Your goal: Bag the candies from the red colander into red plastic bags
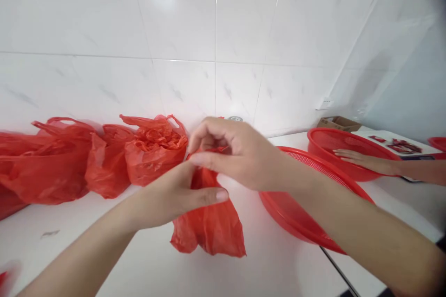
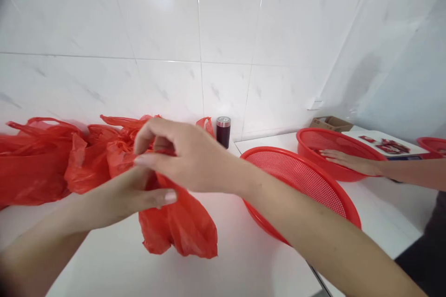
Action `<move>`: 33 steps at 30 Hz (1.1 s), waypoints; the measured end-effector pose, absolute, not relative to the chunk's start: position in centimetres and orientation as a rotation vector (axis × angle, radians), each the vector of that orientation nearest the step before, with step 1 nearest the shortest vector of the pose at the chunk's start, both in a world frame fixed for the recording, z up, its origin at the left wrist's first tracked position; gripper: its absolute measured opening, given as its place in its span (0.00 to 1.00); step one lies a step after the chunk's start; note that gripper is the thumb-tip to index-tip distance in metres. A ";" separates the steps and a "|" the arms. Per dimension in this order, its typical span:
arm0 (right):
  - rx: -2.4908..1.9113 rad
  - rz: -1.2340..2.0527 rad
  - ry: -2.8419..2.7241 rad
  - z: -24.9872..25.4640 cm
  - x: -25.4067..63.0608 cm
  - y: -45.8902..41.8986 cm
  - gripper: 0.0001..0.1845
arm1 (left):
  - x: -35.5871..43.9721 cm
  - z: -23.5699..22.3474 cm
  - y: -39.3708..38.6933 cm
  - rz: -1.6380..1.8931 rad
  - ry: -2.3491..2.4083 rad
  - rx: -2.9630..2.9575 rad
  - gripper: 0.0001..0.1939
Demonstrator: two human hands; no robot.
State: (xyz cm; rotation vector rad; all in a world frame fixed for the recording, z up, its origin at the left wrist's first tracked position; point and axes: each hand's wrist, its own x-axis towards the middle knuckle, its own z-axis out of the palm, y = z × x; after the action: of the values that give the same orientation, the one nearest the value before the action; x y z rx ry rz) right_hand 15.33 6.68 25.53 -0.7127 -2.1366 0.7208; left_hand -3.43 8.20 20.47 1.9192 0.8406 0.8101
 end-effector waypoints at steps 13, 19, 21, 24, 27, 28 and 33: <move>-0.760 0.875 -2.020 20.5 15.2 4.7 0.06 | -6.2 18.6 9.3 0.648 0.858 1.562 0.22; -0.788 0.832 -1.874 18.0 14.3 4.9 0.10 | -6.5 18.8 8.1 0.481 0.954 1.911 0.09; -0.846 0.963 -1.838 16.4 13.8 6.6 0.14 | -5.9 18.2 7.9 0.495 1.032 2.024 0.07; -0.873 1.134 -1.816 14.3 13.3 8.5 0.17 | -5.2 16.1 7.8 0.724 1.222 2.239 0.10; -0.802 1.316 -1.755 13.0 13.1 9.2 0.18 | -5.0 13.8 7.8 1.007 1.244 2.460 0.15; -0.773 1.409 -1.761 12.8 13.1 9.2 0.17 | -4.9 13.3 7.8 1.076 1.230 2.500 0.15; -0.777 1.461 -1.845 12.5 13.2 9.0 0.11 | -4.9 12.8 7.6 1.080 1.163 2.506 0.17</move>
State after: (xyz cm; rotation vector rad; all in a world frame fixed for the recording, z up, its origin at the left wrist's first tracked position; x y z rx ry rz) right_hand 13.25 9.03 12.52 -0.7765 -1.8446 1.4608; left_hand -4.92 7.56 12.82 2.5058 1.1630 1.0803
